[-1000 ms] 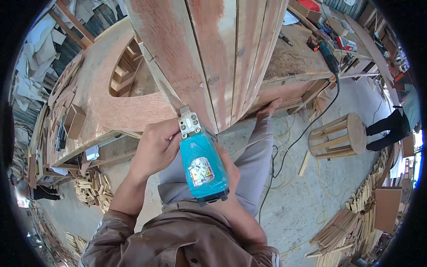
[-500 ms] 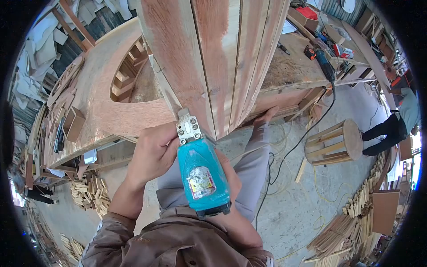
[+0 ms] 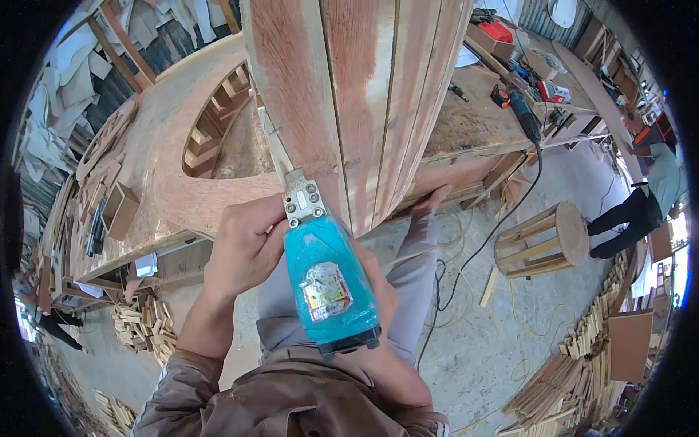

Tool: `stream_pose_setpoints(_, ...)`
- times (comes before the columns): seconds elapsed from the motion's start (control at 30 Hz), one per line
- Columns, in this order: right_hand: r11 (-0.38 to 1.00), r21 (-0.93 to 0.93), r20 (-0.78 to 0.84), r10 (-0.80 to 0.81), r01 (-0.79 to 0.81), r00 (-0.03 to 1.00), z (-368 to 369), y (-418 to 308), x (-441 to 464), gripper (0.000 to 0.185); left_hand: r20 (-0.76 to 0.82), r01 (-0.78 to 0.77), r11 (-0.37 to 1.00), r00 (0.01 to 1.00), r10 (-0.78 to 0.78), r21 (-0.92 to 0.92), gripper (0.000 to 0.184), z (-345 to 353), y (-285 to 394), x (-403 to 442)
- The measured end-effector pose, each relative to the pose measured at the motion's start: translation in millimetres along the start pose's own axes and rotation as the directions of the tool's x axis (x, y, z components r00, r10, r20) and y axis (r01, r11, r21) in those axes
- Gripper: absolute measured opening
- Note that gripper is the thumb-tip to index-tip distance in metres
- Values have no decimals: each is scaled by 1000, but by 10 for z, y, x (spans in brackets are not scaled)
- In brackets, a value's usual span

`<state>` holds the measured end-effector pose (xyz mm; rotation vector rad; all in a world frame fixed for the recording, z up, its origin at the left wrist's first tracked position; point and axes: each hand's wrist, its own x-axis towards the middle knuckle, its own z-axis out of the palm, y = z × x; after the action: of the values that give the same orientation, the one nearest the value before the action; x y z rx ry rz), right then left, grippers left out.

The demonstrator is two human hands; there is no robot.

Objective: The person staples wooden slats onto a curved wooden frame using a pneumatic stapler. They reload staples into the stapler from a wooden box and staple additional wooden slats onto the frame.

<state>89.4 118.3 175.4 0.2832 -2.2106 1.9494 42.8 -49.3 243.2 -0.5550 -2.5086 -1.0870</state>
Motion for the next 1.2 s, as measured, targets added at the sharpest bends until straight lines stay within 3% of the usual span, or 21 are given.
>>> stream_pose_setpoints(0.13, 996, 84, 4, -25, 24, 1000, -8, 4, -8, 57, 13, -7, 1000, 1000, 7, -21, 13, -28, 22, 7)
stream_pose_setpoints(0.33, 943, -326, 43, -58, 69, 997, -52, -162, 60, 57, -41, -15, 1000, 999, 15, -7, 15, -61, 81, 65)
stream_pose_setpoints(0.4, 995, 2, 41, -96, 96, 995, -105, -271, 141, 47, -37, -18, 1000, 999, 17, -15, 15, -78, 78, 89)
stream_pose_setpoints(0.53, 978, 197, 12, -66, 62, 998, -67, -141, 91, 44, -37, -38, 999, 999, 38, -14, 14, -79, 78, 103)
stream_pose_setpoints(0.6, 998, -8, -9, 68, -68, 998, -100, -144, 37, 44, 6, -46, 999, 999, 46, -10, 14, -104, 131, 85)
stream_pose_setpoints(0.63, 998, -4, -12, 69, -69, 998, -127, -86, -28, 44, 52, -47, 999, 998, 47, -6, 14, -119, 154, 61)
stream_pose_setpoints(0.73, 960, -272, 5, -63, 62, 998, -216, 410, -237, 44, -15, -112, 994, 994, 111, -7, 19, 149, 65, -77)
stream_pose_setpoints(0.83, 960, -266, 21, 99, -89, 995, -224, 1080, -500, 44, 66, -51, 997, 996, 54, -50, 21, 509, -130, -330)
stream_pose_setpoints(0.93, 939, -334, 69, 110, -81, 991, -240, 1540, -529, 44, 185, 28, 997, 983, -14, -73, 16, 1015, -561, -579)
stream_pose_setpoints(1.0, 979, 183, 43, 79, -85, 996, -235, 1800, -565, 33, 211, 163, 983, 967, -141, -87, 12, 1361, -863, -762)
stream_pose_setpoints(1.03, 973, 192, 16, 127, -127, 992, -229, 1946, -632, 33, 264, 179, 980, 953, -150, -90, 12, 1511, -959, -859)
stream_pose_setpoints(1.1, 985, 90, 64, 138, -144, 988, -245, 2195, -632, 48, 209, 309, 931, 940, -269, -193, 9, 1756, -1110, -922)
stream_pose_setpoints(1.2, 968, 185, 26, 169, -171, 985, -161, 2315, -639, 48, 225, 307, 945, 934, -277, -114, 9, 1873, -1248, -952)
